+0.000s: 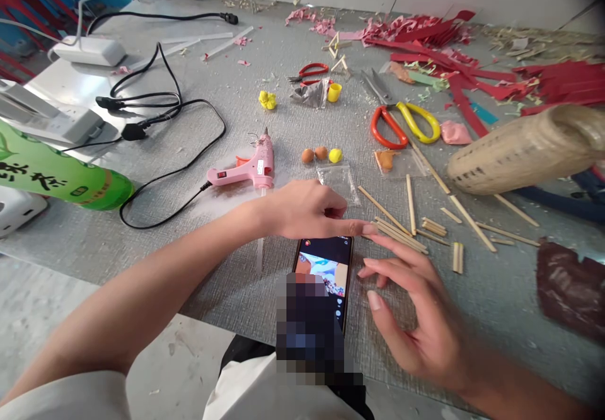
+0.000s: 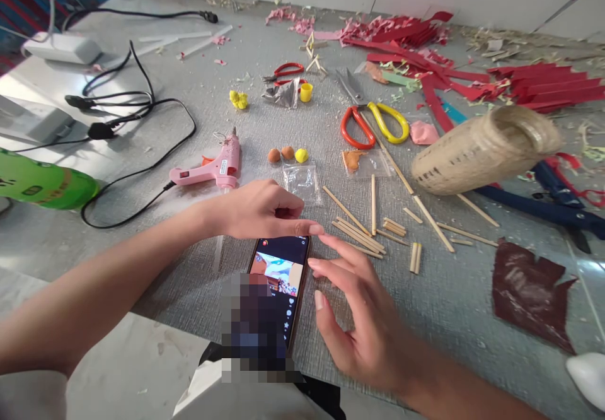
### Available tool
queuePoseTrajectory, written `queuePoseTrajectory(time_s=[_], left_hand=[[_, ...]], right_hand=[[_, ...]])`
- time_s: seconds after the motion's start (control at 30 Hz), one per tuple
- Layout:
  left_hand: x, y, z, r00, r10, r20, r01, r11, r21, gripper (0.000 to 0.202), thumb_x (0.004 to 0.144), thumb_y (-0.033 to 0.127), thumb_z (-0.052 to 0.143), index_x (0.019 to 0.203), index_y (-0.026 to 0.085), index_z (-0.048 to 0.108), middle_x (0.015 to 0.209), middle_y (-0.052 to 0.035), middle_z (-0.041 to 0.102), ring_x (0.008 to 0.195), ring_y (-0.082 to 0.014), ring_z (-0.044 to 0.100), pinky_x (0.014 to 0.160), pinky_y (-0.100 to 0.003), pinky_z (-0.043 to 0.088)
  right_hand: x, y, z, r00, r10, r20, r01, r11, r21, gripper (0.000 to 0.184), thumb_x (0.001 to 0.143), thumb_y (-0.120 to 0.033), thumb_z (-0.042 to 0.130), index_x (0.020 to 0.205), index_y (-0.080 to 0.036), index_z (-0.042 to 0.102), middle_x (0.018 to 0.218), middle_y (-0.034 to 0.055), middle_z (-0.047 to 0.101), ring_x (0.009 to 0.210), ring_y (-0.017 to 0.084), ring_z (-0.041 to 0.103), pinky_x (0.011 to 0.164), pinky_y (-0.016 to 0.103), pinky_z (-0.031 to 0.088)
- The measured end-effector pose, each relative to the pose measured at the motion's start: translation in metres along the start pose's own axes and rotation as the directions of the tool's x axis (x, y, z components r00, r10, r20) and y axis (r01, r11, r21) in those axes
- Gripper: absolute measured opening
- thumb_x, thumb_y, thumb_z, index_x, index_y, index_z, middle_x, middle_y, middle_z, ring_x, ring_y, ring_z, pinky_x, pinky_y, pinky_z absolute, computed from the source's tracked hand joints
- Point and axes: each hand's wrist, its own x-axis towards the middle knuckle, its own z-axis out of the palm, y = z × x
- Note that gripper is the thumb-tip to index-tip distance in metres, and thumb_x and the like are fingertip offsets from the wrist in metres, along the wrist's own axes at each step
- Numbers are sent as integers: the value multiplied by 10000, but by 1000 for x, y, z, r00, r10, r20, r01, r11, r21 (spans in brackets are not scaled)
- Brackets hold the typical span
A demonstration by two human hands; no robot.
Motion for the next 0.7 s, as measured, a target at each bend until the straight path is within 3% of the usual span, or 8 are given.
queuePoseTrajectory(time_s=[0.17, 0.47, 0.6, 0.7], left_hand=[[0, 0, 2, 1000, -3, 2, 3, 1000, 17, 605, 906, 699, 520, 620, 169, 465, 552, 48, 413, 541, -72, 262, 575, -299, 208], [0, -1, 2, 1000, 6, -14, -6, 1000, 23, 604, 916, 690, 517, 614, 169, 466, 548, 46, 409, 539, -76, 259, 564, -296, 214], [0, -1, 2, 1000, 9, -19, -8, 999, 33, 622, 916, 709, 506, 613, 168, 462, 546, 48, 396, 542, -76, 255, 560, -290, 211], [1, -2, 2, 1000, 10, -18, -10, 999, 31, 629, 916, 717, 502, 613, 167, 464, 550, 47, 399, 545, -76, 255, 566, -292, 210]], right_hand=[[-2, 0, 0, 996, 73, -41, -71, 997, 44, 465, 898, -60, 559, 1359, -121, 537, 1370, 179, 537, 1080, 194, 633, 818, 333, 598], [-2, -1, 1, 997, 70, -33, -69, 997, 37, 455, 909, -77, 543, 1360, -139, 538, 1390, 167, 533, 1160, 218, 602, 880, 364, 586], [-1, -2, -1, 999, 37, -22, -36, 999, 20, 442, 906, -63, 534, 1345, -122, 541, 1270, 157, 596, 1306, 272, 541, 1015, 434, 538], [0, -2, -1, 999, 28, -20, -28, 999, 18, 448, 906, -61, 531, 1349, -127, 536, 1245, 150, 604, 1331, 279, 525, 1010, 435, 536]])
